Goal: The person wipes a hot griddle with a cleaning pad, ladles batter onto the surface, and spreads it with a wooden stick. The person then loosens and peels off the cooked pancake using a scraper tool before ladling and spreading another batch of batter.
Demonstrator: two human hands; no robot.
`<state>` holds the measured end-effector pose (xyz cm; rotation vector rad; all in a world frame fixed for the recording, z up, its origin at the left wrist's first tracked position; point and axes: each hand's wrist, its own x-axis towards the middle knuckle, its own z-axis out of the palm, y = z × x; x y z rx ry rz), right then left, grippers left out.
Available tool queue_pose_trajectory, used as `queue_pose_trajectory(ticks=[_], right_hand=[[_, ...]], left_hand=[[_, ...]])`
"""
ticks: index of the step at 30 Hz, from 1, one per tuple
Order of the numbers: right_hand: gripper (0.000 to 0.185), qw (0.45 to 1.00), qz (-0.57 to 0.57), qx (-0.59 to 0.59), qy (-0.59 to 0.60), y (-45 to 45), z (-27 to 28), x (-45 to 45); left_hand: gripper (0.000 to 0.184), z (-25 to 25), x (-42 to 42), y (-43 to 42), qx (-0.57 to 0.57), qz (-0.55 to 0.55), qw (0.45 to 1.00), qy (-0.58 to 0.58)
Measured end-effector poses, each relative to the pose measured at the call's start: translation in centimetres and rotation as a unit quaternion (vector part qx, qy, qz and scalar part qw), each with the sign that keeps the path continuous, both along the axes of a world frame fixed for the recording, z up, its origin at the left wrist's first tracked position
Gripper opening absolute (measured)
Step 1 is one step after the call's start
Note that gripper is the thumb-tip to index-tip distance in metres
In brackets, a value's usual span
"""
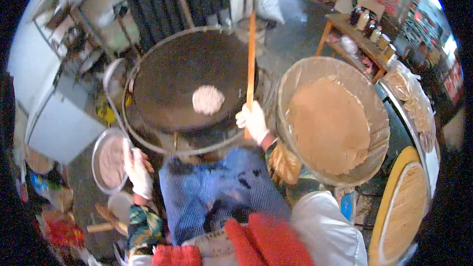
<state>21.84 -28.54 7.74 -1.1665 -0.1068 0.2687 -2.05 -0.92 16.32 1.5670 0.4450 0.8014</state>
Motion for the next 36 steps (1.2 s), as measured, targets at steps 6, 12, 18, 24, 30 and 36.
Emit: queue_pose_trajectory(ticks=[6, 12, 18, 24, 30, 36], right_hand=[[0.026, 0.863, 0.195, -0.454, -0.106, -0.7, 2.2, -4.6], [0.033, 0.626, 0.186, -0.697, -0.298, 2.6, 1.9, -5.4], [0.020, 0.685, 0.227, -0.658, -0.216, 5.2, 3.2, -6.5], [0.038, 0.686, 0.118, -0.678, -0.235, 4.3, -0.3, -4.1], [0.039, 0.641, 0.134, -0.696, -0.296, 3.0, -2.0, -3.6], [0.041, 0.666, 0.144, -0.663, -0.310, 4.6, 2.6, -7.4]], left_hand=[[0.063, -10.7, -13.8, 14.7, 0.192, 0.200, 0.923, 0.266], [0.058, -15.7, -19.0, 20.0, -0.181, 0.263, 0.856, 0.406], [0.069, -20.3, -19.7, 21.5, 0.043, 0.188, 0.775, 0.602], [0.060, -19.6, -19.1, 20.8, 0.058, 0.154, 0.758, 0.631], [0.037, -8.2, -8.7, 11.9, 0.562, 0.100, 0.768, 0.290], [0.021, -4.0, 1.9, -5.1, 0.571, -0.105, 0.793, 0.184]])
